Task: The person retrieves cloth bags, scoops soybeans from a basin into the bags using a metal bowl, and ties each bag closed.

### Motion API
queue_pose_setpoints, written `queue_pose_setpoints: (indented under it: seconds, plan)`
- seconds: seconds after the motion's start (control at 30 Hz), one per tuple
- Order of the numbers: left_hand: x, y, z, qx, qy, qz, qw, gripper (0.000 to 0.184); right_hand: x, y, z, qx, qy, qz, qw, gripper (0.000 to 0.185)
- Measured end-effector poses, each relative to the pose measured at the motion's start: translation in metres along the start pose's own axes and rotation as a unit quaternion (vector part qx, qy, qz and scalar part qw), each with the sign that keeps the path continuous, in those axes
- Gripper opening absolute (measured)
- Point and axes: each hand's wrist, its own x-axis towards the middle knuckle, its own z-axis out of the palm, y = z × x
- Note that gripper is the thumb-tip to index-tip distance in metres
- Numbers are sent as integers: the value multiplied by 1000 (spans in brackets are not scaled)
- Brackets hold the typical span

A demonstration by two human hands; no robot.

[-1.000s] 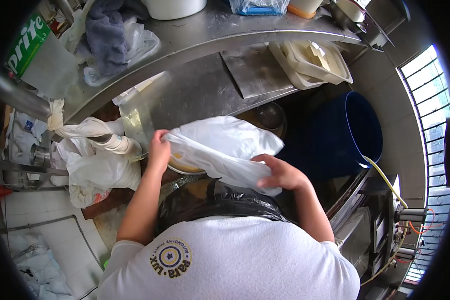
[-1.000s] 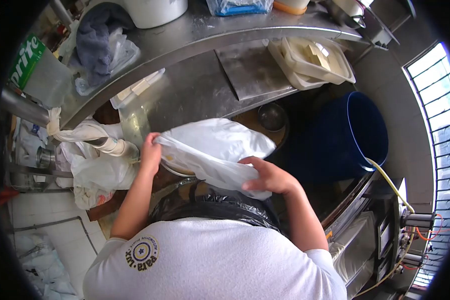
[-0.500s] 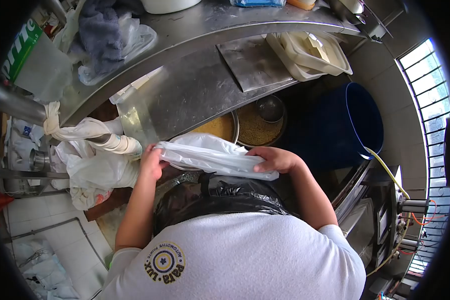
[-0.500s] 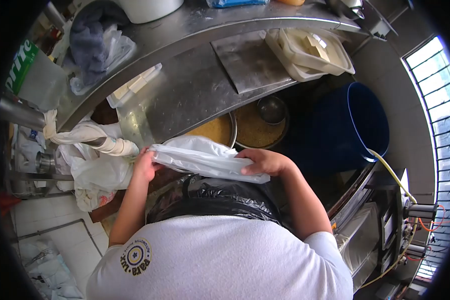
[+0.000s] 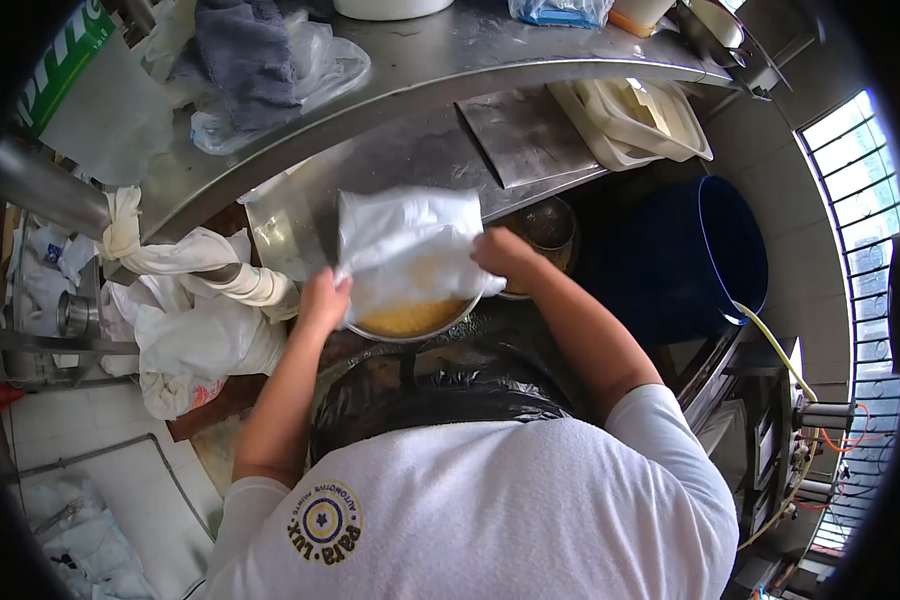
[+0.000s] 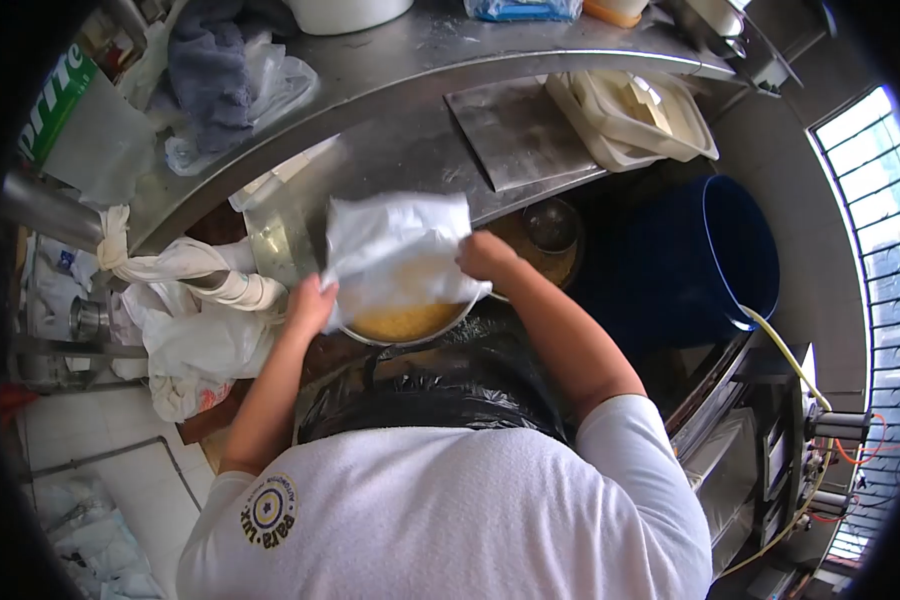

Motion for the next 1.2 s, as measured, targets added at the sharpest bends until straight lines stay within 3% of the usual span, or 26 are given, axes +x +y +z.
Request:
queue_pose_setpoints:
  seconds: [0.07, 0.1, 0.13, 0.27, 0.33, 0.43, 0.53, 0.57, 0.6, 0.63, 0.67, 0.73, 0.8, 0.83, 0.87, 0.93, 1.07, 1.1, 1.17, 1.2]
  plan:
    - [-18, -17, 19, -43, 39, 41, 997, 40, -34, -22, 5, 173, 150, 72, 971, 27]
    - [-23, -13, 14, -84, 47, 8, 995, 41, -32, -19, -1, 173, 151, 75, 970, 27]
    - [-27, -8, 8, -123, 53, -27, 991, 42, -30, -17, -7, 192, 223, 75, 953, 30]
    - [12, 1, -18, -217, 215, 16, 952, 39, -15, -26, -63, 312, 397, 115, 855, 35]
    - [28, 33, -43, -213, 301, 65, 927, 41, -8, -35, -104, 234, 498, 63, 833, 30]
    - [44, 68, -62, -316, 284, 45, 904, 43, -1, -50, -148, 235, 522, 44, 818, 28]
    - [71, 66, -38, -409, 243, 4, 880, 52, 9, -34, -142, 204, 426, 77, 878, 70]
    - [72, 67, -31, -369, 153, -5, 917, 60, 5, -28, -132, 208, 426, 80, 877, 70]
    - [74, 67, -22, -326, 62, -16, 943, 70, 0, -21, -116, 187, 435, 75, 878, 82]
    - [95, 33, 3, -280, 15, 0, 960, 87, -8, -17, -103, 164, 441, 70, 880, 94]
    - [95, 34, 1, -278, 14, -3, 961, 87, -26, -18, -92, 163, 466, 73, 867, 95]
    - [90, 40, -7, -235, 108, -41, 965, 88, -51, 7, -39, 198, 476, 91, 852, 90]
    - [125, 12, -16, -122, 180, 28, 976, 78, -89, 38, 25, 267, 408, 112, 866, 83]
    - [133, 22, -33, -36, 208, 30, 977, 73, -109, 58, 65, 313, 329, 179, 873, 73]
    - [157, 13, -40, 24, 238, 46, 970, 72, -138, 73, 77, 317, 138, 259, 902, 62]
    - [201, 10, -58, 118, 289, 60, 948, 68, -192, 104, 150, 273, 48, 306, 911, 52]
    - [281, 17, -81, 212, 238, 124, 940, 65, -285, 117, 222, 204, -126, 321, 916, 50]
    - [301, 17, -84, 220, 229, 134, 939, 65, -300, 109, 225, 205, -117, 367, 900, 46]
    - [339, 21, -89, 264, 109, 46, 957, 69, -318, 113, 261, 260, -111, 430, 858, 43]
    - [360, 13, -89, 275, 103, 57, 954, 69, -325, 109, 274, 285, -62, 439, 850, 43]
